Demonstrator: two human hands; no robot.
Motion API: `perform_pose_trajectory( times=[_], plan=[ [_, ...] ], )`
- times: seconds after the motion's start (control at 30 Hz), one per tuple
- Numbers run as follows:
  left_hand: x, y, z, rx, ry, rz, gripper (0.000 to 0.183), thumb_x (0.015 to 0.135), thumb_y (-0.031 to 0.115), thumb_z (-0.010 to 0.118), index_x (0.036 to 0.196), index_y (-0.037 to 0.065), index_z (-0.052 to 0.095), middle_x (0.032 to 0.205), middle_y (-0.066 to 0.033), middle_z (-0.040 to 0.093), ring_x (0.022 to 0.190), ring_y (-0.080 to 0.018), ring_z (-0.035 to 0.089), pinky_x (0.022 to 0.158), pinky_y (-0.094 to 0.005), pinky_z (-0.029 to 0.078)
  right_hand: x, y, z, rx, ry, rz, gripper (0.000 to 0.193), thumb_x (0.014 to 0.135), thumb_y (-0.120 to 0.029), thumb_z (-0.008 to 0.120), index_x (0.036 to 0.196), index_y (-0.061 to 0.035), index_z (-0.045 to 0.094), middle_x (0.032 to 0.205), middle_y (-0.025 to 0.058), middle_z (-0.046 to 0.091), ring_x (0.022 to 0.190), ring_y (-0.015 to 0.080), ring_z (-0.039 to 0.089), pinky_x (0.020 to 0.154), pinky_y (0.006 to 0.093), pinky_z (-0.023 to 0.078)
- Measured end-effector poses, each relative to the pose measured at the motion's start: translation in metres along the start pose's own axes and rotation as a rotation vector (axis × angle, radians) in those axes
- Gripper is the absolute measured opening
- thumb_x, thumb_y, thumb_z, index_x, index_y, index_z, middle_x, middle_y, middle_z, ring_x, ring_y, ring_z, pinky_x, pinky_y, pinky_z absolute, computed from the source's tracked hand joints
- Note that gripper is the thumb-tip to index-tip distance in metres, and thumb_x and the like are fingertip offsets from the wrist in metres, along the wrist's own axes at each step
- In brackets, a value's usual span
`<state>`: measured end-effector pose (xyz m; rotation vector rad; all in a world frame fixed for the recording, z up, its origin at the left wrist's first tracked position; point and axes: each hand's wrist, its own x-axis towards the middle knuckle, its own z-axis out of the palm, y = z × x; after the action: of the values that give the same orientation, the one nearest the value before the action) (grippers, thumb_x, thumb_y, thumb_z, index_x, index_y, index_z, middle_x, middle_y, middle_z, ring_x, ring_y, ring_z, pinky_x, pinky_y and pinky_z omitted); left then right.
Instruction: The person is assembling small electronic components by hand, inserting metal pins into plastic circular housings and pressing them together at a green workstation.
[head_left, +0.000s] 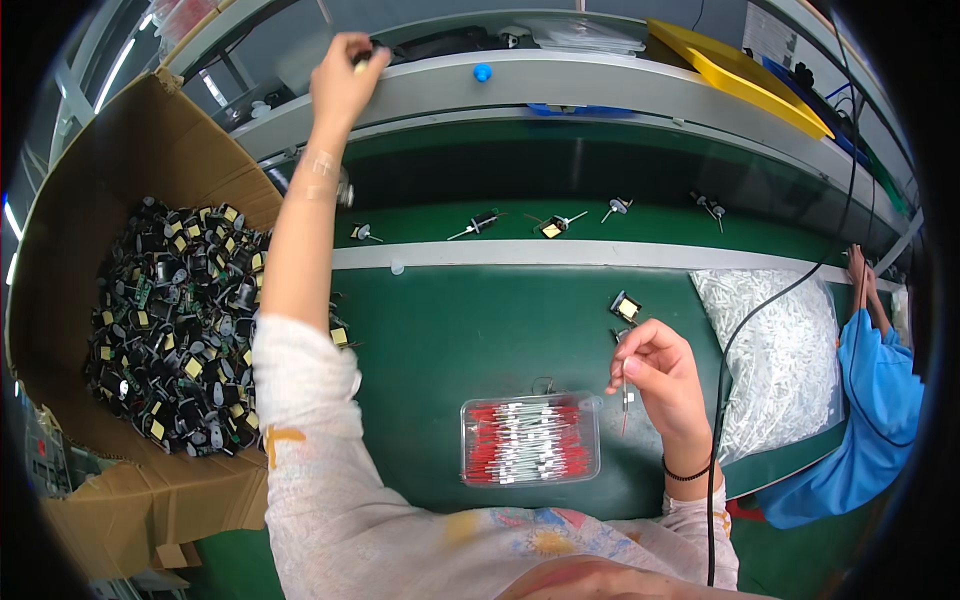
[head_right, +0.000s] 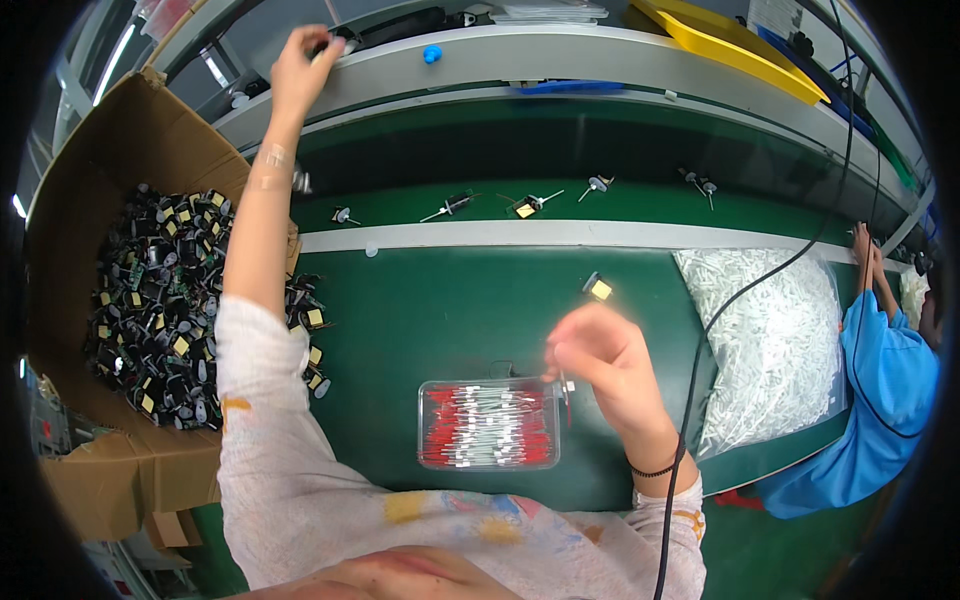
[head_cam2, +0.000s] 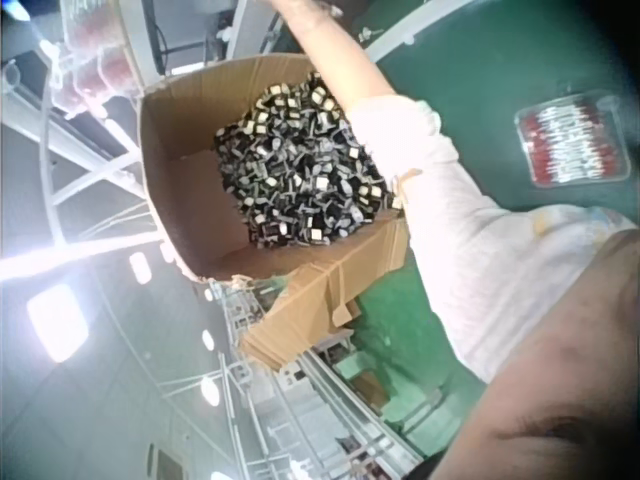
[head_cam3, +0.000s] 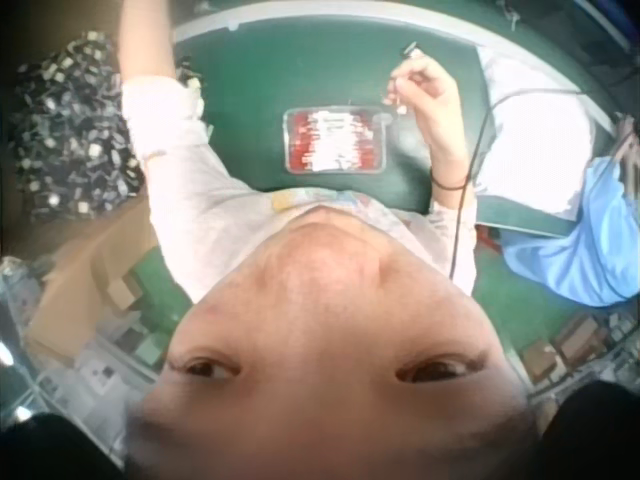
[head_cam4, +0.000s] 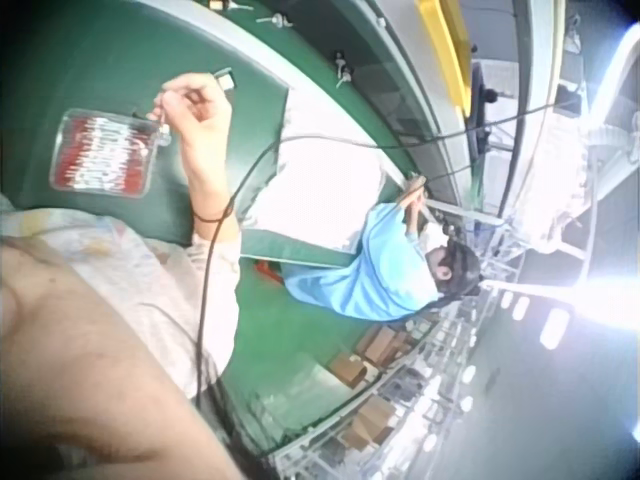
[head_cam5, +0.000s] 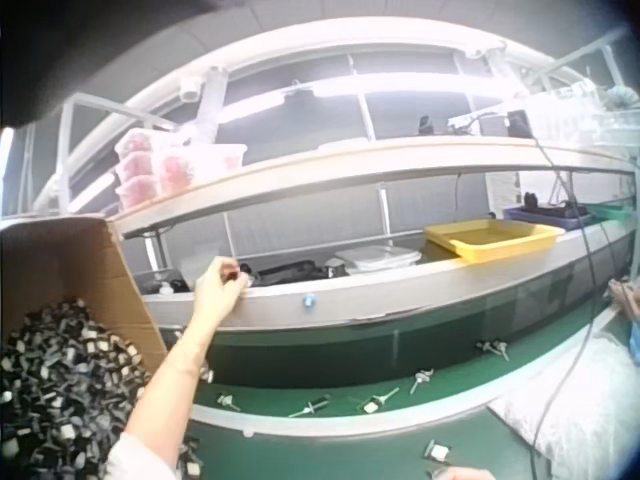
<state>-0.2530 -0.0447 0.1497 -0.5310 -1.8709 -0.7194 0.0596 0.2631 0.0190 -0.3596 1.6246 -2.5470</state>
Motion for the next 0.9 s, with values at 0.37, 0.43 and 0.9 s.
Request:
perform_pose_trajectory(
  times=[0.37,0.43,0.9],
  plan=[
    [-0.079,0.033,-0.093,0.318,-0.245,0.2,0.028,0.078,0.02,0.065,0.102,0.005,0.06,0.098,-0.0112,0.062,0.093,-0.0273,0.056,0.083,-0.0357,0.042,0.0,-0.004,0.0,0.041,0.066,-0.108,0.032,0.075,0.0,0.069,0.101,0.0012,0.051,0.082,0.0056,0.059,0.071,0.0119,0.058,0.063,0.0239,0.05],
    [-0.129,0.026,-0.127,0.264,-0.51,0.085,0.017,0.081,0.02,0.062,0.09,0.007,0.065,0.088,-0.0065,0.065,0.082,-0.0226,0.057,0.074,-0.0315,0.043,-0.001,-0.001,-0.003,0.033,0.063,-0.098,0.034,0.074,-0.002,0.07,0.102,0.0014,0.051,0.082,0.0048,0.058,0.071,0.0117,0.057,0.065,0.0236,0.049],
    [-0.273,-0.007,-0.183,0.502,-1.006,-0.269,0.025,0.071,0.01,0.068,0.095,0.013,0.061,0.078,-0.0062,0.058,0.085,-0.0263,0.052,0.077,-0.0359,0.043,0.006,0.013,0.003,0.062,0.017,0.02,0.028,0.078,-0.007,0.066,0.102,-0.0035,0.053,0.086,0.0027,0.056,0.075,0.0112,0.056,0.069,0.0269,0.051]
  ],
)
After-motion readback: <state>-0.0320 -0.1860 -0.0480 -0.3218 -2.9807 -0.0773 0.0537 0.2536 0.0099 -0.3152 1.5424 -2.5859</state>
